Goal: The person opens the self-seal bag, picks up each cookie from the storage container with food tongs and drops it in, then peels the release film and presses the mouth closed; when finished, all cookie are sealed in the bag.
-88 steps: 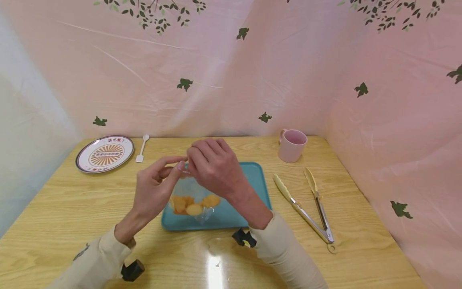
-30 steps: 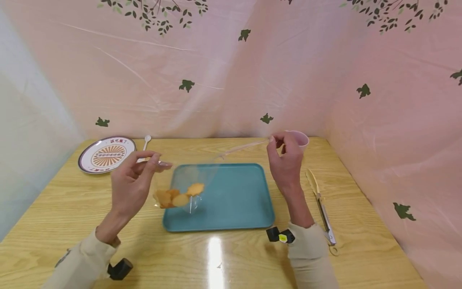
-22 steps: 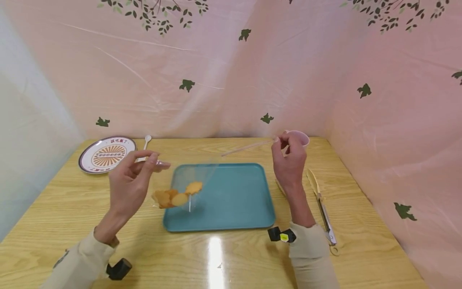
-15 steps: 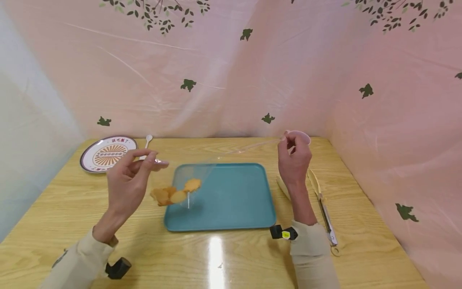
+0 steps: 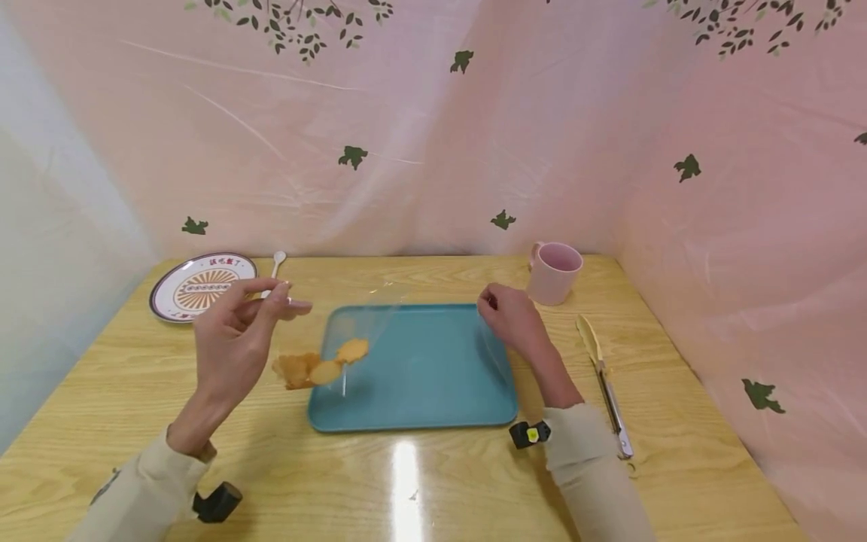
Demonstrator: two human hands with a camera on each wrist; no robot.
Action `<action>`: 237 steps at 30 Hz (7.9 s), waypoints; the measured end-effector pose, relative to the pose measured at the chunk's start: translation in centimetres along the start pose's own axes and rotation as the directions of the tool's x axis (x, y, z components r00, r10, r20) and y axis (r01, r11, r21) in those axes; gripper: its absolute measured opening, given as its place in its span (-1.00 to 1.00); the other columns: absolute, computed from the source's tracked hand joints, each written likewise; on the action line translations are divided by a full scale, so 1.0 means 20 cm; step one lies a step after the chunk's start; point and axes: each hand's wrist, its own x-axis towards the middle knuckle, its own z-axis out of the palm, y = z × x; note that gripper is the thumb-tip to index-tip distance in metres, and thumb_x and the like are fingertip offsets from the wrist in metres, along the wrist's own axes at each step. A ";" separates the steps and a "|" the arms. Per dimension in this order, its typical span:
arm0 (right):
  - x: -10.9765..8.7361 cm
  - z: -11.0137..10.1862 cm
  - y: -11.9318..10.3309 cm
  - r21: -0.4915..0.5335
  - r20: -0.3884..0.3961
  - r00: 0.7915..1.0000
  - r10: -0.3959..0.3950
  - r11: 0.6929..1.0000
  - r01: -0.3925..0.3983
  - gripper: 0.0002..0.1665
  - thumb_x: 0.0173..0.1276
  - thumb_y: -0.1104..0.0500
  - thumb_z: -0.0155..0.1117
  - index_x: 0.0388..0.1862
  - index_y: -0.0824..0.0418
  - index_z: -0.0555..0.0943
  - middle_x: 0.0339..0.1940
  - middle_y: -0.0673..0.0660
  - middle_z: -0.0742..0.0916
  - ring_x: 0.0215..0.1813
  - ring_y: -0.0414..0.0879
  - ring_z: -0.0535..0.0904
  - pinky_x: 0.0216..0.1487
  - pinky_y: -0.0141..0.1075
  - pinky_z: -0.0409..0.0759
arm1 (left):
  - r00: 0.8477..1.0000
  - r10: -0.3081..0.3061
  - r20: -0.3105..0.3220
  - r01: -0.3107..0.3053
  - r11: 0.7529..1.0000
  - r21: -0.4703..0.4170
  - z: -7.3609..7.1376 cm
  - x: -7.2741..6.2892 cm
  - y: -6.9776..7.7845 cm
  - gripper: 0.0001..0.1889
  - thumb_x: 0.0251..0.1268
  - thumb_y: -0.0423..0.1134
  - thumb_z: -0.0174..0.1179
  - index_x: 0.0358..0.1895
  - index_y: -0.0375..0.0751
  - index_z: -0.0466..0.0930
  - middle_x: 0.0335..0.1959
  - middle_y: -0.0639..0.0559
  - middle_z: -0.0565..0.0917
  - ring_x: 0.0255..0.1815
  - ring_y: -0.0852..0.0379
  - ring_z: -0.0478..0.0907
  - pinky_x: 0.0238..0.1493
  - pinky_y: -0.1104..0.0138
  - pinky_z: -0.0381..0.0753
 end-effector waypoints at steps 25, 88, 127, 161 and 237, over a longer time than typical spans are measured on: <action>0.03 0.10 0.04 -0.186 0.318 0.939 0.135 0.980 -0.078 -0.81 0.49 0.21 0.26 -0.34 0.24 0.67 -0.46 0.06 0.64 -0.42 -0.06 0.51 -0.41 -0.24 0.48 | 0.999 0.033 0.010 -0.033 0.999 -0.029 0.01 0.00 -0.01 -0.88 0.43 -0.59 0.20 -0.09 -0.43 0.67 -0.38 -0.13 0.81 -0.45 0.33 0.71 -0.87 0.46 0.00; -0.02 0.03 0.04 0.027 0.254 0.967 0.026 0.999 -0.034 -0.86 0.57 0.28 0.12 -0.03 0.34 0.57 -0.33 0.12 0.65 -0.32 -0.03 0.51 -0.30 -0.21 0.53 | 0.998 0.055 0.031 -0.054 0.997 -0.051 0.01 0.00 -0.01 -0.85 0.39 -0.62 0.20 -0.09 -0.41 0.67 -0.37 -0.14 0.81 -0.38 0.13 0.79 -0.86 0.46 0.00; -0.19 0.15 -0.50 0.761 -0.236 0.876 -0.421 0.480 0.436 -0.60 0.63 0.11 0.20 -0.05 0.51 0.66 0.00 0.08 0.80 0.05 -0.01 0.72 -0.02 -0.23 0.68 | 0.978 0.209 -0.006 -0.204 0.946 -0.251 0.08 0.02 0.02 -0.66 0.60 -0.21 0.19 -0.15 -0.55 0.61 -0.41 -0.27 0.78 -0.31 0.21 0.78 -0.73 0.52 0.05; -0.20 0.07 -0.48 0.574 -0.454 0.736 -0.503 0.467 0.673 -0.66 0.59 0.18 0.24 -0.25 0.47 0.71 -0.31 0.16 0.83 -0.34 -0.12 0.76 -0.28 -0.34 0.73 | 0.987 0.130 0.096 -0.091 0.938 -0.335 0.06 0.00 0.02 -0.79 0.63 -0.40 0.07 -0.09 -0.61 0.48 -0.41 -0.29 0.76 -0.45 0.13 0.77 -0.39 0.26 0.77; -0.18 -0.02 -0.60 0.624 -0.624 0.575 -0.530 0.106 0.774 -0.58 0.30 0.65 -0.15 -0.11 0.60 0.67 -0.16 0.27 0.81 -0.23 0.00 0.79 -0.14 -0.23 0.78 | 0.967 -0.043 0.250 0.240 0.468 -0.851 0.04 0.06 0.07 -0.64 0.36 -0.60 -0.23 -0.23 -0.31 0.62 -0.40 -0.11 0.78 -0.32 0.02 0.80 -0.19 0.23 0.79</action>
